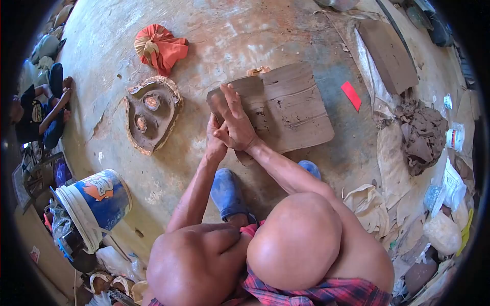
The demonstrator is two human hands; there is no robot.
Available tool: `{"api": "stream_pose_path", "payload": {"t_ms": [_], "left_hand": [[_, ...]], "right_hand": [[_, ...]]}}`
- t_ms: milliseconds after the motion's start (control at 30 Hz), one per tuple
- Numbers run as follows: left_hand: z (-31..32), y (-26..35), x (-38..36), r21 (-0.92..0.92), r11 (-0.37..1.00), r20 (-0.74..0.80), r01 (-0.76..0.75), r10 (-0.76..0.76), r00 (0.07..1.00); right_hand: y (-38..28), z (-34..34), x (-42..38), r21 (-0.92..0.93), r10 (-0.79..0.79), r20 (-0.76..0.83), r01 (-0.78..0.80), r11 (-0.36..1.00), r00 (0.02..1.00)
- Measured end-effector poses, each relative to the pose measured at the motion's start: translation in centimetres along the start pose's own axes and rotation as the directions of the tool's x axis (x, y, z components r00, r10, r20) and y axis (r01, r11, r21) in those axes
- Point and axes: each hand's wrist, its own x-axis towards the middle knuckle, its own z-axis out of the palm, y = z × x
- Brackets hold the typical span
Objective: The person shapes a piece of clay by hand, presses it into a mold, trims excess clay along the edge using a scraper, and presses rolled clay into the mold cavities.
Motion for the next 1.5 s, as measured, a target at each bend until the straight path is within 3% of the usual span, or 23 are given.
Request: {"api": "stream_pose_path", "payload": {"t_ms": [67, 167, 233, 267, 300, 367, 433, 567, 633, 667, 767, 833, 867, 933, 967, 1000, 1100, 1167, 1233, 1267, 1333, 1433, 1500], "left_hand": [[0.4, 0.2, -0.4, 0.188, 0.981, -0.086, 0.040, -0.024, 0.996], [-1.4, -2.0, -1.6, 0.197, 0.978, -0.132, 0.070, -0.044, 0.990], [-2.4, -3.4, -4.0, 0.206, 0.971, -0.177, 0.118, -0.082, 0.981], [-2.6, -3.8, -4.5, 0.212, 0.968, -0.189, 0.132, -0.092, 0.978], [0.7, -1.9, -4.4, 0.079, 0.979, -0.334, 0.190, -0.153, 0.930], [-1.3, -3.2, -5.2, -0.051, 0.967, -0.344, 0.251, -0.253, 0.904], [-0.2, -2.0, -6.1, -0.075, 0.970, -0.311, 0.230, -0.242, 0.919], [0.4, -1.9, -7.2, -0.143, 0.962, -0.277, 0.233, -0.265, 0.923], [0.9, -2.1, -8.0, -0.215, 0.955, -0.272, 0.203, -0.258, 0.927], [1.1, -2.2, -7.6, -0.293, 0.942, -0.277, 0.166, -0.249, 0.928], [1.5, -2.2, -7.6, -0.289, 0.945, -0.292, 0.152, -0.238, 0.926], [-1.5, -4.4, -8.2, -0.279, 0.947, -0.292, 0.162, -0.244, 0.925], [-3.7, -6.0, -9.2, 0.231, 0.943, -0.278, 0.238, -0.170, 0.945], [-4.4, -6.2, -9.3, 0.686, 0.691, -0.211, 0.226, -0.109, 0.971], [-3.3, -5.6, -9.1, 0.445, 0.867, -0.253, 0.223, -0.117, 0.960], [-2.0, -5.0, -7.9, 0.304, 0.932, -0.261, 0.199, -0.119, 0.958], [1.8, -2.0, -6.9, -0.328, 0.933, -0.275, 0.148, -0.244, 0.930], [1.2, -2.8, -6.5, -0.317, 0.941, -0.313, 0.114, -0.217, 0.925], [-1.4, -4.2, -6.6, -0.338, 0.940, -0.283, 0.049, -0.151, 0.947], [-1.7, -4.3, -5.8, -0.327, 0.945, -0.279, 0.022, -0.119, 0.953], [-1.7, -3.8, -3.9, -0.354, 0.935, -0.288, -0.011, -0.098, 0.952], [-1.8, -2.3, -3.1, -0.570, 0.816, 0.229, 0.097, 0.044, 0.972], [2.0, 0.3, -3.5, -0.268, 0.963, -0.299, 0.030, -0.113, 0.948]], "right_hand": [[-1.4, 0.3, -0.1, -0.002, 0.035, -0.015, -0.035, 0.999, 0.999], [-3.8, -0.9, 2.3, -0.029, 0.032, -0.049, -0.033, 0.999, 0.998], [-4.2, -1.5, 3.4, -0.092, -0.134, -0.084, 0.126, 0.988, 0.987], [-1.8, -1.0, 3.0, -0.202, -0.073, -0.102, 0.051, 0.978, 0.992], [-0.7, -0.6, 2.2, -0.209, -0.078, -0.109, 0.054, 0.977, 0.991], [0.8, 0.2, 1.4, -0.245, 0.146, -0.166, -0.184, 0.952, 0.975], [-1.0, 0.0, 2.3, -0.112, 0.201, -0.205, -0.227, 0.968, 0.958], [-2.5, -1.5, 5.1, -0.104, 0.026, -0.291, -0.058, 0.993, 0.956], [2.0, 0.1, 3.9, -0.416, 0.203, -0.130, -0.239, 0.877, 0.971], [2.0, 0.3, 4.1, -0.118, 0.157, -0.318, -0.204, 0.972, 0.935], [1.1, -0.4, 4.9, -0.245, 0.191, -0.221, -0.244, 0.938, 0.956], [-0.6, -1.3, 5.7, -0.131, 0.217, -0.264, -0.258, 0.957, 0.940], [-1.5, -1.9, 5.7, -0.140, 0.151, -0.270, -0.194, 0.971, 0.951], [-1.1, -1.4, 5.0, -0.158, 0.068, -0.286, -0.117, 0.981, 0.956], [0.6, 0.1, 3.1, -0.248, 0.126, -0.226, -0.182, 0.951, 0.966], [1.9, 0.6, 2.4, -0.345, 0.183, -0.172, -0.233, 0.909, 0.968], [0.4, -0.5, 2.8, -0.267, 0.191, -0.188, -0.237, 0.934, 0.964], [-0.3, -1.3, 2.1, -0.196, 0.151, -0.205, -0.192, 0.962, 0.967], [-0.7, -1.8, 0.0, -0.283, -0.097, 0.063, 0.111, 0.953, 0.993], [1.3, 0.4, -1.9, -0.182, 0.043, 0.007, -0.041, 0.982, 0.999], [1.3, -0.6, 0.3, -0.153, 0.036, 0.003, -0.035, 0.988, 0.999], [-1.0, -2.8, 0.3, 0.022, 0.052, -0.007, -0.052, 0.998, 0.999], [-2.0, -2.9, -1.0, 0.079, -0.165, 0.239, 0.150, 0.985, 0.957]]}}
